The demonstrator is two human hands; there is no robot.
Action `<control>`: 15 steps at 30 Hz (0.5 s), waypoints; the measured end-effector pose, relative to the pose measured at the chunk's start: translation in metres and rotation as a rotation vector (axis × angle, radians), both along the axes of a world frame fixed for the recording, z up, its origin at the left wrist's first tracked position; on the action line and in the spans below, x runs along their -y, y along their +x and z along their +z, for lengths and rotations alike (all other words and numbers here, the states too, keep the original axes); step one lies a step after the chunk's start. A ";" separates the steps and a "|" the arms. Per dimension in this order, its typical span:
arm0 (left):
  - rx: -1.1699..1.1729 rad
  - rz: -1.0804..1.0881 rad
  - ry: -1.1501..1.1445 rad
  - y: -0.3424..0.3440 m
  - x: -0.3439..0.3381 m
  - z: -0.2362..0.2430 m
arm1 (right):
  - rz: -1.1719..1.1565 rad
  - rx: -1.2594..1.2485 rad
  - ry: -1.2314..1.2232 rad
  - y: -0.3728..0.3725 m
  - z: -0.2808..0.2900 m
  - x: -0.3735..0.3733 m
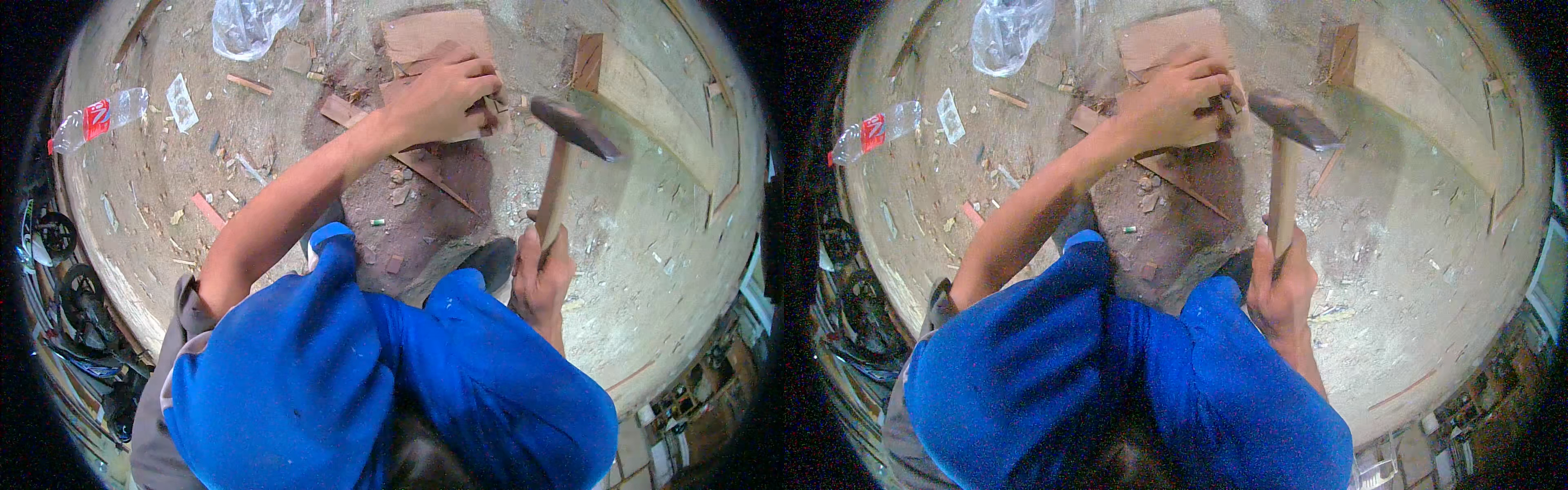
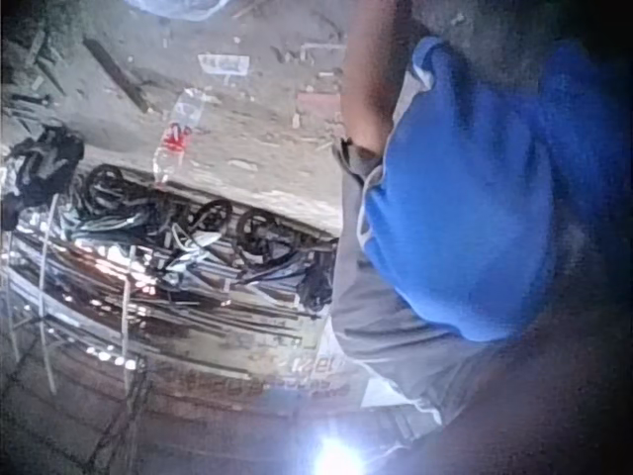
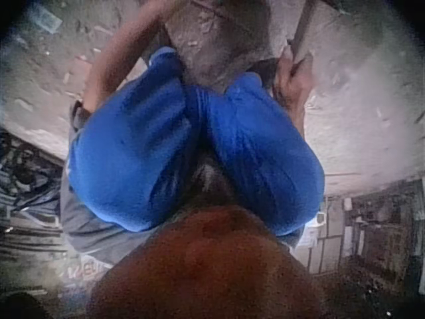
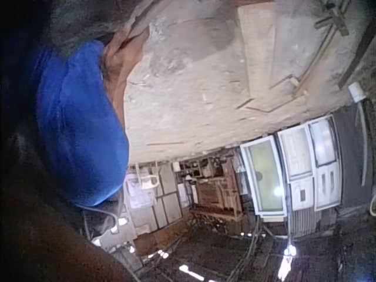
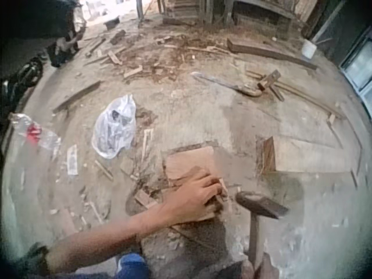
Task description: The person builds a small wooden box by hammering small nails into thin wooden boards to join them, then hammers a nail into a separate larger piece of wood.
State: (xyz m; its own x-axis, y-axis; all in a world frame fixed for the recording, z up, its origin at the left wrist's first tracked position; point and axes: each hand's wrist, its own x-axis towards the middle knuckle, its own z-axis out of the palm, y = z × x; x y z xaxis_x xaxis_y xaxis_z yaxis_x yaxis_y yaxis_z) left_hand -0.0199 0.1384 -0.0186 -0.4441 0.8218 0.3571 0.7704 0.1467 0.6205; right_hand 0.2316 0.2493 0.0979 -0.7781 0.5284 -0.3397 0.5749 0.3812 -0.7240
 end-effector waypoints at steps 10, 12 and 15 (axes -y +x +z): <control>-0.135 0.147 -0.049 0.011 0.018 0.005 | -0.196 -0.326 -0.120 -0.005 0.020 -0.014; -0.134 0.158 -0.083 0.011 0.019 0.007 | -0.223 -0.569 -0.279 -0.011 0.027 -0.011; -0.146 0.181 -0.088 0.013 0.022 0.007 | 0.050 -0.210 -0.008 -0.014 0.008 -0.013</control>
